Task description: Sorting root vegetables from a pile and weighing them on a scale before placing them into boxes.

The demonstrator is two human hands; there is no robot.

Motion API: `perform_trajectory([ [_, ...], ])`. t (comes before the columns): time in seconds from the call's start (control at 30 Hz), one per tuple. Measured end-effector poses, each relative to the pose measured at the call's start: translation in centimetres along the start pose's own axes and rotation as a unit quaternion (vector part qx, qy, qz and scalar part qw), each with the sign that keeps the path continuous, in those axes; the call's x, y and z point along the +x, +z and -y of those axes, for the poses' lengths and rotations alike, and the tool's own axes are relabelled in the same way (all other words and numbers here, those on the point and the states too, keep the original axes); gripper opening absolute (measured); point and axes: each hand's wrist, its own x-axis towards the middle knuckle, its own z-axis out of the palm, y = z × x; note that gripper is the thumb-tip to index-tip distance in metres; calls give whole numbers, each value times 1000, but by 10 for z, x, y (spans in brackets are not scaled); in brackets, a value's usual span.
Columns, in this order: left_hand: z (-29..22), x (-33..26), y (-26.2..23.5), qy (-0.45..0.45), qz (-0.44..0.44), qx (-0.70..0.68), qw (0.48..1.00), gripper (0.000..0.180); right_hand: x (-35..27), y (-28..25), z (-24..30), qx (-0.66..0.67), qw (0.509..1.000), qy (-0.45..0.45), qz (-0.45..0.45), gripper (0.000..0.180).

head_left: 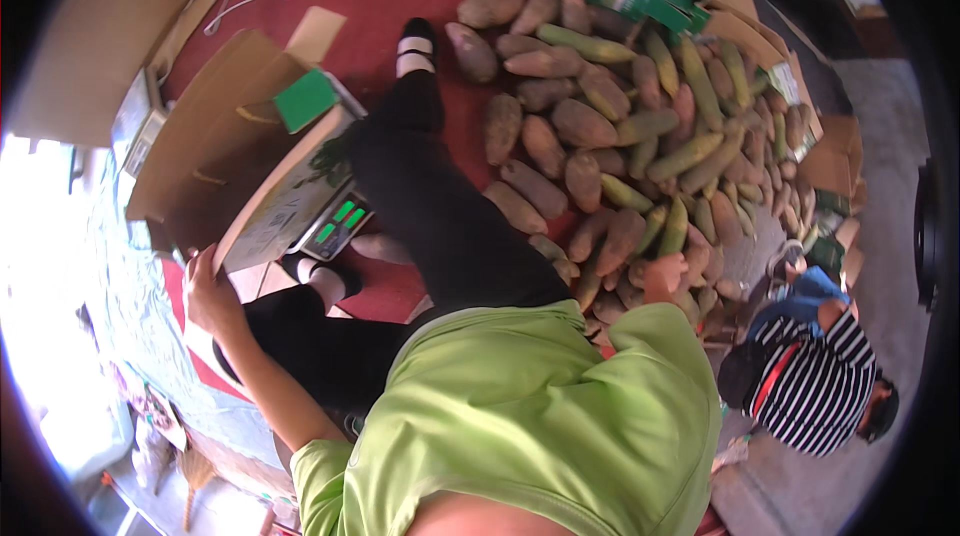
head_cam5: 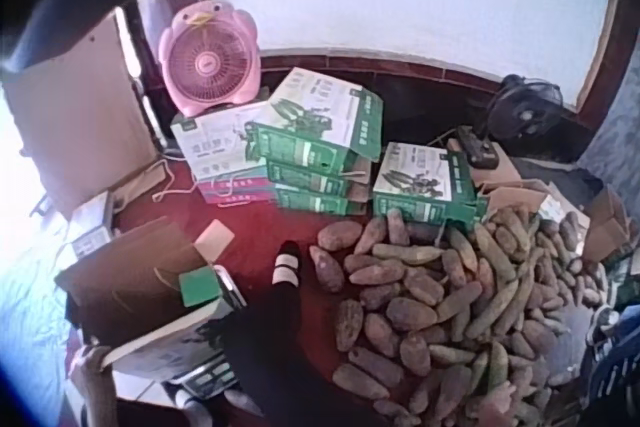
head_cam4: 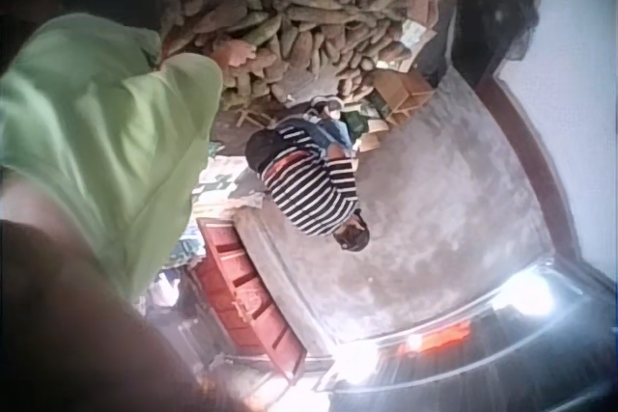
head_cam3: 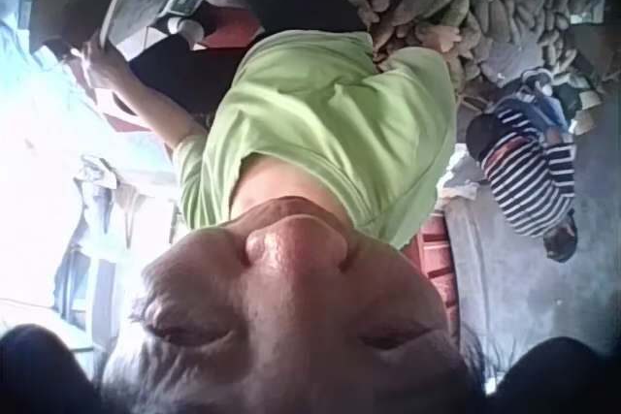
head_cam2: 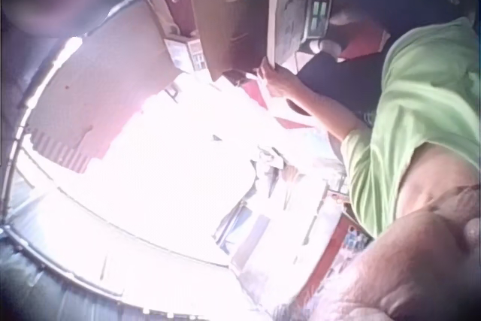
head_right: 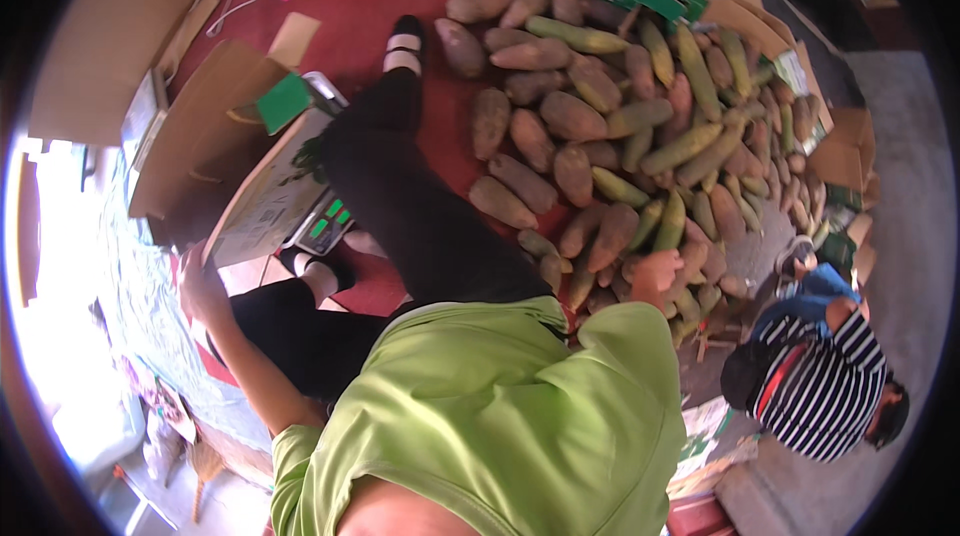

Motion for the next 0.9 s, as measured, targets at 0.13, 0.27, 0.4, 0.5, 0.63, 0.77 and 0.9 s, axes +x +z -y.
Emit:
perform_trajectory([
  [0.13, -17, -4, -24, -41, 0, -2, 999, 26, 7, -5, 5, 162, 980, 29, 113, 33],
  [0.27, -15, -3, -25, -63, 8, -32, 997, 25, 16, -19, 14, 386, 880, 159, 228, 38],
  [0.4, -14, -2, -26, -55, 11, -43, 998, 26, 24, -28, 30, 561, 697, 278, 349, 44],
  [0.5, -13, 1, -30, -61, 17, -51, 997, 26, 15, -35, 56, 675, 560, 304, 373, 33],
  [0.63, -11, 0, -32, -62, 24, -56, 996, 26, -29, -93, 103, 728, 461, 221, 457, 33],
  [0.77, -6, -2, -28, -55, 17, -64, 996, 24, -58, -155, 142, 730, 463, 84, 496, 31],
  [0.9, -4, -2, -28, -35, 1, -72, 997, 21, -85, -241, 178, 705, 484, -175, 487, 30],
])
